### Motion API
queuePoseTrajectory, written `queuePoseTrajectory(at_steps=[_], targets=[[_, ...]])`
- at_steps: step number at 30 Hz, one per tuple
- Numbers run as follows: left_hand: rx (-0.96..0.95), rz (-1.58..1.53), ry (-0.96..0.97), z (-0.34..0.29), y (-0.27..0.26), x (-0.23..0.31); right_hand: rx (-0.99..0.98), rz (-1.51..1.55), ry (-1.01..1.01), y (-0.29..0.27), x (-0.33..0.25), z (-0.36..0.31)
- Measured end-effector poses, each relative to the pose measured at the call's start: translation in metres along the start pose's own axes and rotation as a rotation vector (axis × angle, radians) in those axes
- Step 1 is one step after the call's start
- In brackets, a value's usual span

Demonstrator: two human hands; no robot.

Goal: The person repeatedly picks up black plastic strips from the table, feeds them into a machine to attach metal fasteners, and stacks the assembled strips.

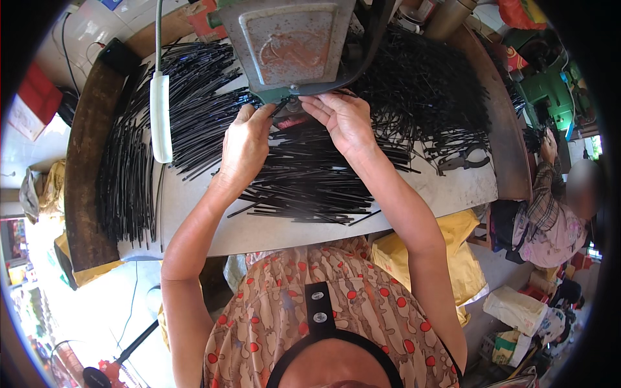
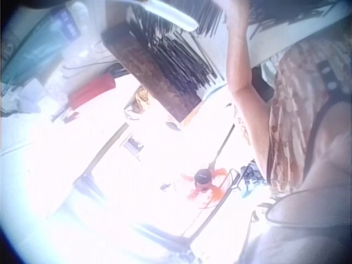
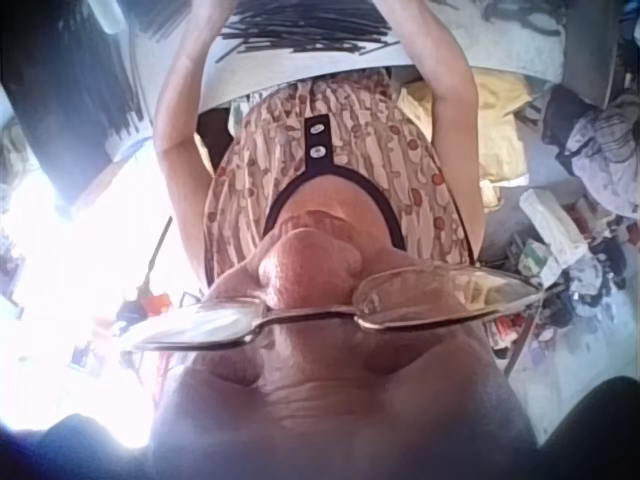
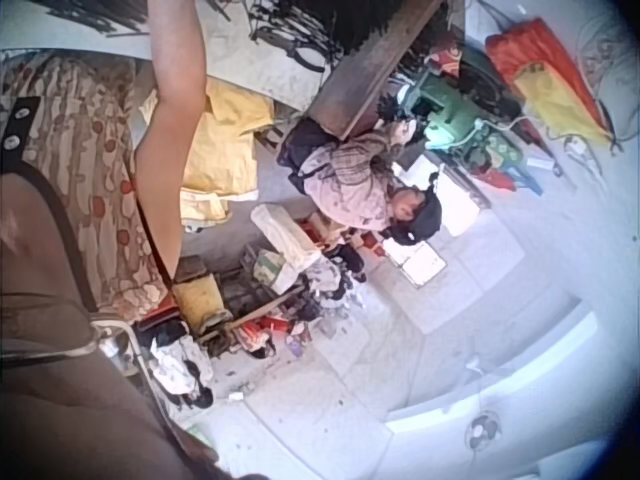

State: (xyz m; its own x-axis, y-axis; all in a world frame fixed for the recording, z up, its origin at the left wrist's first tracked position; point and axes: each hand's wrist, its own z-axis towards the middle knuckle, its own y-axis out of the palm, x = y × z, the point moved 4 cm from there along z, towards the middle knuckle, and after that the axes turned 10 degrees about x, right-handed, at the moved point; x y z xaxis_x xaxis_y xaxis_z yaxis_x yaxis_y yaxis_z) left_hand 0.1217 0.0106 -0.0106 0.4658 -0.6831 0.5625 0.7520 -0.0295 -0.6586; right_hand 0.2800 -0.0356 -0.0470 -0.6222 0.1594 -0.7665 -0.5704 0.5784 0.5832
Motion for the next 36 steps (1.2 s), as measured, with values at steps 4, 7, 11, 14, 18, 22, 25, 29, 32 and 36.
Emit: queuePoseTrajectory(at_steps=[4, 7, 11, 14, 18, 22, 25, 29, 32, 36], targets=[[-0.009, 0.018, -0.006, -0.001, 0.001, -0.002, -0.002, -0.003, 0.000, 0.000, 0.002, 0.000], [-0.004, 0.117, 0.070, -0.004, 0.001, -0.001, -0.008, -0.002, -0.006, 0.000, 0.001, -0.001], [-0.058, 0.316, 0.278, -0.006, -0.001, 0.004, 0.002, -0.014, 0.006, -0.002, -0.002, 0.000], [-0.088, 0.295, 0.264, -0.001, -0.006, 0.005, 0.001, 0.020, 0.032, -0.006, -0.005, 0.001], [-0.189, -0.048, -0.008, 0.001, -0.019, -0.024, 0.002, -0.100, 0.079, -0.019, -0.013, 0.001], [-0.534, -0.593, -0.769, -0.023, -0.019, -0.034, -0.168, -0.613, 0.161, -0.016, -0.017, -0.014], [-0.573, -0.804, -0.890, -0.038, -0.008, -0.010, -0.338, -0.679, 0.194, 0.003, -0.006, -0.028], [-0.607, -0.859, -0.840, -0.044, -0.001, 0.011, -0.416, -0.484, 0.246, 0.015, 0.009, -0.035], [-0.528, -0.690, -0.678, -0.040, -0.002, 0.003, -0.363, -0.452, 0.227, 0.010, 0.005, -0.026], [0.250, 0.150, 0.340, -0.021, -0.026, 0.039, -0.201, -0.150, 0.191, -0.007, -0.007, -0.005]])
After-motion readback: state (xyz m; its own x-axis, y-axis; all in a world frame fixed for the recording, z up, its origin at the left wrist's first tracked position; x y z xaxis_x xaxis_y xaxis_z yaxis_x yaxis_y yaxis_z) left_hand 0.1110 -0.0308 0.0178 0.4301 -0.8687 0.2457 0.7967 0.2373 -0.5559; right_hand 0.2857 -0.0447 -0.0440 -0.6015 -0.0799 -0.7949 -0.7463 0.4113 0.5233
